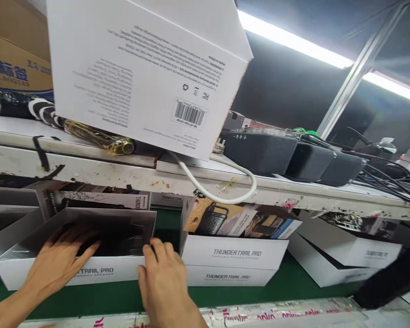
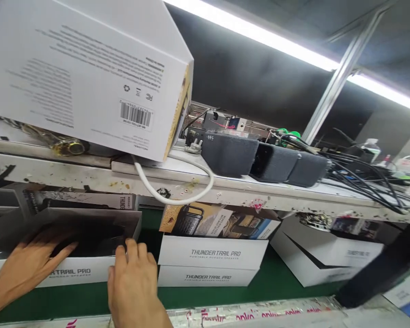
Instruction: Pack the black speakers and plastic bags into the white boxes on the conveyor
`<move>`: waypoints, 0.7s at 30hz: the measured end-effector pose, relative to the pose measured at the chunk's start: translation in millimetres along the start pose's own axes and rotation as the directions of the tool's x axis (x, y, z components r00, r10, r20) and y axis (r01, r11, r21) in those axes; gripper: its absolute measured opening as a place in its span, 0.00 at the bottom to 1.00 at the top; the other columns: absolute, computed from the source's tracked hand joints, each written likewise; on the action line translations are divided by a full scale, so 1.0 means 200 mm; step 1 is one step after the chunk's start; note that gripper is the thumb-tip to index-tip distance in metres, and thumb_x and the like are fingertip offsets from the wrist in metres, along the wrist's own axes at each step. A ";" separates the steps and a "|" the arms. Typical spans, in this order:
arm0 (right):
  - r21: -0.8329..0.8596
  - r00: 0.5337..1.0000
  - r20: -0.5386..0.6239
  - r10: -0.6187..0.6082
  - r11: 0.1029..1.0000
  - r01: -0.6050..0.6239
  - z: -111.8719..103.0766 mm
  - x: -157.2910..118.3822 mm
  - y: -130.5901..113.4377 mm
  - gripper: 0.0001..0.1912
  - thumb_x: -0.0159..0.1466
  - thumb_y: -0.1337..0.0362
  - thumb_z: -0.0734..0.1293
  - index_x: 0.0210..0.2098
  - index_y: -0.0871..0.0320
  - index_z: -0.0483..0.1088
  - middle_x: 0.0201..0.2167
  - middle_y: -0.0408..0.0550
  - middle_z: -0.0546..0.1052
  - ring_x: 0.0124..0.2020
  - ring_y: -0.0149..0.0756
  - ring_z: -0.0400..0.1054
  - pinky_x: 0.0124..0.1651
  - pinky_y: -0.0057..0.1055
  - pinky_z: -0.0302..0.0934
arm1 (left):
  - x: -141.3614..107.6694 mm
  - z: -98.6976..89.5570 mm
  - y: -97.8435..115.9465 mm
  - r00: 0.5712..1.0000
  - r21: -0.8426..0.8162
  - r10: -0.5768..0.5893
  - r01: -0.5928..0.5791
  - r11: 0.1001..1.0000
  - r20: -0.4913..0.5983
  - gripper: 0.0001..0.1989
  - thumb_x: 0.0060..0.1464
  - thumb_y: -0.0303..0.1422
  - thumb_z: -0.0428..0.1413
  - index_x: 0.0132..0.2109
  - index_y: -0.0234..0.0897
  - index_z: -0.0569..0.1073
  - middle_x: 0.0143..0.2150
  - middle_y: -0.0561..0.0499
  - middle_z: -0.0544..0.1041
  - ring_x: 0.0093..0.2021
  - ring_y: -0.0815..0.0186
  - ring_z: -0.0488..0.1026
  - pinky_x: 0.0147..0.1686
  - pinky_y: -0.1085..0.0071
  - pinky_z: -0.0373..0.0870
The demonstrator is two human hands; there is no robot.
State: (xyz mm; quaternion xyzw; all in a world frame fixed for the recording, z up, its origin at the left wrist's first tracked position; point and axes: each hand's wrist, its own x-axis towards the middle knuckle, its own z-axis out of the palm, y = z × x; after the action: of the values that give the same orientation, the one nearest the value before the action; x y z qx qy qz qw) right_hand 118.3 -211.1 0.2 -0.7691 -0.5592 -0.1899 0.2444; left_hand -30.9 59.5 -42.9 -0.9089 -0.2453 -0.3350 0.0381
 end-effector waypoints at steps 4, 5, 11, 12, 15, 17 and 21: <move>-0.133 0.897 -0.439 -0.055 0.991 -0.005 -0.34 -0.14 0.24 0.11 0.73 0.66 0.60 0.53 0.57 0.68 0.52 0.50 0.74 0.42 0.42 0.71 0.41 0.38 0.69 | 0.05 -0.05 0.13 0.998 -0.120 -0.068 0.066 0.991 -0.013 0.28 0.57 0.52 0.45 0.49 0.38 0.77 0.52 0.41 0.79 0.57 0.46 0.72 0.62 0.47 0.63; -0.206 0.887 -0.458 -0.050 0.977 -0.051 -0.40 -0.16 0.31 0.11 0.72 0.66 0.61 0.53 0.57 0.68 0.52 0.51 0.74 0.42 0.42 0.71 0.39 0.37 0.68 | 0.07 -0.07 0.19 0.995 -0.172 -0.101 0.099 0.980 -0.003 0.29 0.57 0.53 0.45 0.50 0.37 0.77 0.53 0.41 0.79 0.57 0.47 0.72 0.61 0.49 0.64; -0.437 0.978 -0.135 0.161 0.876 -0.205 -0.53 -0.20 0.61 0.22 0.61 0.65 0.76 0.50 0.56 0.66 0.46 0.50 0.73 0.41 0.46 0.73 0.32 0.39 0.71 | 0.25 -0.11 0.64 0.926 -0.559 -0.217 0.362 0.746 0.310 0.34 0.52 0.59 0.49 0.58 0.46 0.72 0.65 0.52 0.71 0.63 0.52 0.69 0.53 0.61 0.74; -0.428 0.974 -0.108 0.197 0.875 -0.225 -0.53 -0.20 0.61 0.22 0.61 0.66 0.77 0.51 0.56 0.66 0.46 0.50 0.73 0.44 0.47 0.72 0.34 0.39 0.73 | 0.28 -0.10 0.71 0.910 -0.623 -0.192 0.394 0.676 0.367 0.35 0.51 0.59 0.50 0.60 0.45 0.70 0.66 0.52 0.70 0.65 0.53 0.67 0.60 0.59 0.70; -0.387 0.961 -0.052 0.272 0.881 -0.271 -0.55 -0.19 0.61 0.22 0.62 0.64 0.76 0.52 0.54 0.66 0.50 0.50 0.71 0.48 0.47 0.71 0.38 0.41 0.75 | 0.34 -0.01 0.86 0.848 -0.750 -0.139 0.519 0.410 0.511 0.42 0.50 0.61 0.52 0.66 0.43 0.64 0.70 0.49 0.66 0.68 0.54 0.64 0.67 0.55 0.65; -0.364 0.952 0.012 0.305 0.888 -0.280 -0.57 -0.18 0.60 0.21 0.62 0.62 0.76 0.50 0.54 0.66 0.49 0.48 0.71 0.46 0.47 0.72 0.37 0.41 0.75 | 0.35 0.07 0.92 0.819 -0.772 -0.134 0.571 0.280 0.557 0.45 0.48 0.62 0.54 0.68 0.44 0.61 0.72 0.49 0.61 0.69 0.53 0.62 0.64 0.54 0.68; -0.369 0.942 0.064 0.329 0.885 -0.284 -0.57 -0.14 0.61 0.14 0.64 0.63 0.74 0.44 0.54 0.68 0.45 0.46 0.71 0.43 0.45 0.74 0.38 0.40 0.75 | 0.36 0.19 0.99 0.764 -0.734 -0.110 0.642 0.222 0.635 0.43 0.45 0.63 0.55 0.63 0.44 0.69 0.69 0.49 0.66 0.67 0.51 0.65 0.63 0.52 0.70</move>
State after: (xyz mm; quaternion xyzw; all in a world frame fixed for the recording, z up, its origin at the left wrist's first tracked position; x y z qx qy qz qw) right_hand 223.4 -331.9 56.6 -0.8896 -0.4010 -0.1980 0.0931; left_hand 131.7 -74.3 -8.3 -0.7161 -0.2298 -0.1876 -0.6318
